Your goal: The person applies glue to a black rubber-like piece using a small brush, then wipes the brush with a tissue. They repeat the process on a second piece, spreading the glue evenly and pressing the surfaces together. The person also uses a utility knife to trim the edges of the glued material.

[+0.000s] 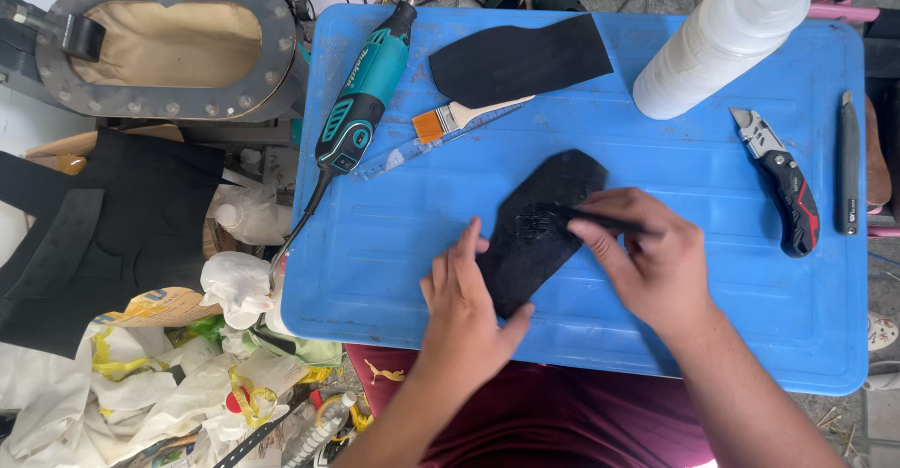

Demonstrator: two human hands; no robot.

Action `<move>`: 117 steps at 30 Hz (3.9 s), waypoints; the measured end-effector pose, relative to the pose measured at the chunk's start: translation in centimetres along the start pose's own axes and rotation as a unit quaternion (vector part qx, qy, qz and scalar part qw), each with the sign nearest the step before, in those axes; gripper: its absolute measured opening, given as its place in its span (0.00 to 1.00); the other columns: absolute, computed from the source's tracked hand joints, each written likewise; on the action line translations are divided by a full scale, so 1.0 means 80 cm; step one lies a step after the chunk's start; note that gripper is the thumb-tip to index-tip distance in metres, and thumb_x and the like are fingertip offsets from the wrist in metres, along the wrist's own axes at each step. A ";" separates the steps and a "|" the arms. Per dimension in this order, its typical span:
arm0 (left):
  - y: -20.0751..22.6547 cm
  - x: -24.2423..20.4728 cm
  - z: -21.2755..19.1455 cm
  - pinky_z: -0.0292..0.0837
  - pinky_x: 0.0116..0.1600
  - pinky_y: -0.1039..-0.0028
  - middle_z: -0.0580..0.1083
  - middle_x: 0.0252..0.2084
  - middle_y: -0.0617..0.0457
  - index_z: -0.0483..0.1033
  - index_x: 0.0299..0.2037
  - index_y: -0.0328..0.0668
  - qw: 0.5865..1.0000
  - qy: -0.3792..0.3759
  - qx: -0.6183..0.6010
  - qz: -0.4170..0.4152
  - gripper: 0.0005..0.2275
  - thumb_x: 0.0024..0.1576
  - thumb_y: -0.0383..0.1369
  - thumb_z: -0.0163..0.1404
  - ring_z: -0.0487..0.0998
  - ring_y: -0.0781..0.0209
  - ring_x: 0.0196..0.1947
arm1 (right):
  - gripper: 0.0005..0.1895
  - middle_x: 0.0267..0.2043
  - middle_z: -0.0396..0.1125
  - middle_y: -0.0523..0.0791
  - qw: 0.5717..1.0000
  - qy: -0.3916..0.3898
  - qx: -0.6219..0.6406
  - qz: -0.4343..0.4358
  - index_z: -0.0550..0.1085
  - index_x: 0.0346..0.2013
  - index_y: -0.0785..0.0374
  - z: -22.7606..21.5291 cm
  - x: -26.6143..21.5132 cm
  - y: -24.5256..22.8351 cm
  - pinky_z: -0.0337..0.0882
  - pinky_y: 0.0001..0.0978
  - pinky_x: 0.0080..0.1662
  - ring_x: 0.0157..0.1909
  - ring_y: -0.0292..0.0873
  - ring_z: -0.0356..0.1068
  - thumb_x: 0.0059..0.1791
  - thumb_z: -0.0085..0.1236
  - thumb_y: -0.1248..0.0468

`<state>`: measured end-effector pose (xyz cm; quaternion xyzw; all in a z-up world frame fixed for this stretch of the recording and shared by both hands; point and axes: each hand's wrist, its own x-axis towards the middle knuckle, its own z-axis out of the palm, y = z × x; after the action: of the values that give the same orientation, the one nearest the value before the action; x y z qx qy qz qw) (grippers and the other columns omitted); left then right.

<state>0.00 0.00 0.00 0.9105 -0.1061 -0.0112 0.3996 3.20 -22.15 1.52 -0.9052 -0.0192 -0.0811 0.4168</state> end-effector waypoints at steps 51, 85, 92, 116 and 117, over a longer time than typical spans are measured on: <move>-0.040 0.055 -0.042 0.67 0.66 0.58 0.68 0.60 0.43 0.42 0.73 0.34 0.988 -0.088 -0.104 0.077 0.55 0.39 0.30 0.72 0.71 0.49 0.59 | 0.13 0.45 0.74 0.41 0.954 -0.133 0.042 -0.264 0.77 0.44 0.58 -0.077 -0.014 0.014 0.79 0.35 0.46 0.45 0.45 0.78 0.45 0.63 0.67; -0.041 0.062 -0.047 0.68 0.65 0.60 0.66 0.63 0.43 0.45 0.73 0.39 0.986 -0.101 -0.103 0.084 0.53 0.39 0.30 0.71 0.71 0.51 0.59 | 0.21 0.49 0.76 0.47 0.968 -0.141 -0.151 -0.143 0.81 0.42 0.61 -0.127 0.023 -0.019 0.76 0.39 0.47 0.47 0.51 0.77 0.34 0.63 0.74; -0.040 0.065 -0.049 0.65 0.68 0.60 0.66 0.63 0.43 0.47 0.74 0.39 0.983 -0.102 -0.104 0.113 0.52 0.40 0.29 0.72 0.71 0.51 0.60 | 0.15 0.48 0.75 0.46 0.981 -0.078 -0.124 -0.125 0.79 0.43 0.62 -0.110 -0.007 0.035 0.76 0.36 0.44 0.44 0.49 0.76 0.42 0.63 0.72; -0.049 0.058 -0.050 0.67 0.69 0.60 0.67 0.65 0.40 0.47 0.75 0.40 0.978 -0.077 -0.120 0.151 0.52 0.41 0.29 0.71 0.72 0.47 0.63 | 0.09 0.43 0.76 0.48 0.975 -0.108 0.028 -0.194 0.78 0.40 0.65 -0.001 0.008 -0.055 0.76 0.31 0.33 0.35 0.43 0.78 0.46 0.65 0.66; -0.048 0.060 -0.050 0.67 0.69 0.60 0.67 0.65 0.40 0.47 0.75 0.40 0.979 -0.076 -0.118 0.149 0.52 0.41 0.29 0.71 0.71 0.47 0.63 | 0.09 0.43 0.76 0.50 0.982 -0.085 0.025 -0.165 0.78 0.40 0.67 0.009 0.007 -0.054 0.74 0.31 0.31 0.33 0.42 0.77 0.46 0.64 0.67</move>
<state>5.80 4.48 0.22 0.8277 -0.2684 -0.0332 0.4918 3.39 -18.80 4.36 -0.8822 -0.2057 -0.0713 0.4174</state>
